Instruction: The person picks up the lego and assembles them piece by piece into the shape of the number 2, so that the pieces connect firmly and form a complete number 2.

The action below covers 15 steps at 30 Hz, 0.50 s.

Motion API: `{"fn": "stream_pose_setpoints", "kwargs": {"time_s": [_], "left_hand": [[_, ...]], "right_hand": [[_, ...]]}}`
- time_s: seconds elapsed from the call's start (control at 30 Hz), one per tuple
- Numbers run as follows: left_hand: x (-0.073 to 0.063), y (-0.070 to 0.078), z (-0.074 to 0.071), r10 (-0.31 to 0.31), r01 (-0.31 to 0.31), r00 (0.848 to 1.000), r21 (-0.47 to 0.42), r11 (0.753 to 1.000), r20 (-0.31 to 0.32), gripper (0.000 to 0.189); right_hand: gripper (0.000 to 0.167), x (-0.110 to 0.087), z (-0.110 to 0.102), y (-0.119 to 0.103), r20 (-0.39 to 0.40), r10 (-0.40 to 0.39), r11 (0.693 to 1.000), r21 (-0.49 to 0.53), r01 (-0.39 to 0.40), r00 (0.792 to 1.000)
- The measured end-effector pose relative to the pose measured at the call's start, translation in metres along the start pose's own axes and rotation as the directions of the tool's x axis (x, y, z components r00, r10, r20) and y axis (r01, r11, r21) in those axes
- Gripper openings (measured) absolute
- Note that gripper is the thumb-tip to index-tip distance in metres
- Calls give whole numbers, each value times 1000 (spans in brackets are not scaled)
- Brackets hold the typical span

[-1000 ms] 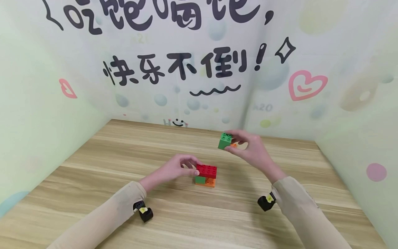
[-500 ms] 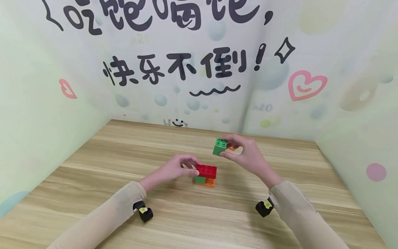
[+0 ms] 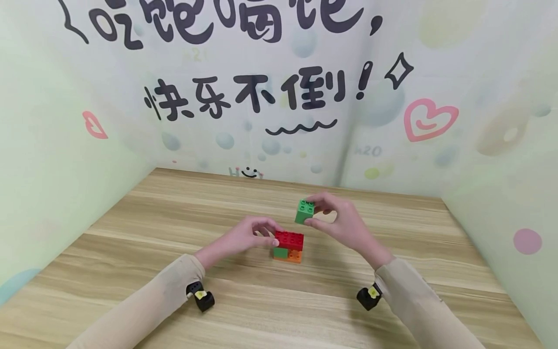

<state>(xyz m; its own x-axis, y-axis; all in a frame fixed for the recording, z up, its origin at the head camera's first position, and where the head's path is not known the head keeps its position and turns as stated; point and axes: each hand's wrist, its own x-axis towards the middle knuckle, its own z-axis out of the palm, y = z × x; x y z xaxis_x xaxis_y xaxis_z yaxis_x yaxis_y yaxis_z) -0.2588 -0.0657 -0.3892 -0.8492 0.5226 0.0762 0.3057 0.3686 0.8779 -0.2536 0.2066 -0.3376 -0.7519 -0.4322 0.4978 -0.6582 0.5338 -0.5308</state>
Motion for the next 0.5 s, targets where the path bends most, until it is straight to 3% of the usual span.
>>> {"fn": "stream_pose_setpoints", "kwargs": {"time_s": [0.5], "left_hand": [[0,0,0,-13,13,1000,-17,1000,1,27]], "right_hand": [[44,-5,9,-3,42,2,1000,14,-3,999]]}}
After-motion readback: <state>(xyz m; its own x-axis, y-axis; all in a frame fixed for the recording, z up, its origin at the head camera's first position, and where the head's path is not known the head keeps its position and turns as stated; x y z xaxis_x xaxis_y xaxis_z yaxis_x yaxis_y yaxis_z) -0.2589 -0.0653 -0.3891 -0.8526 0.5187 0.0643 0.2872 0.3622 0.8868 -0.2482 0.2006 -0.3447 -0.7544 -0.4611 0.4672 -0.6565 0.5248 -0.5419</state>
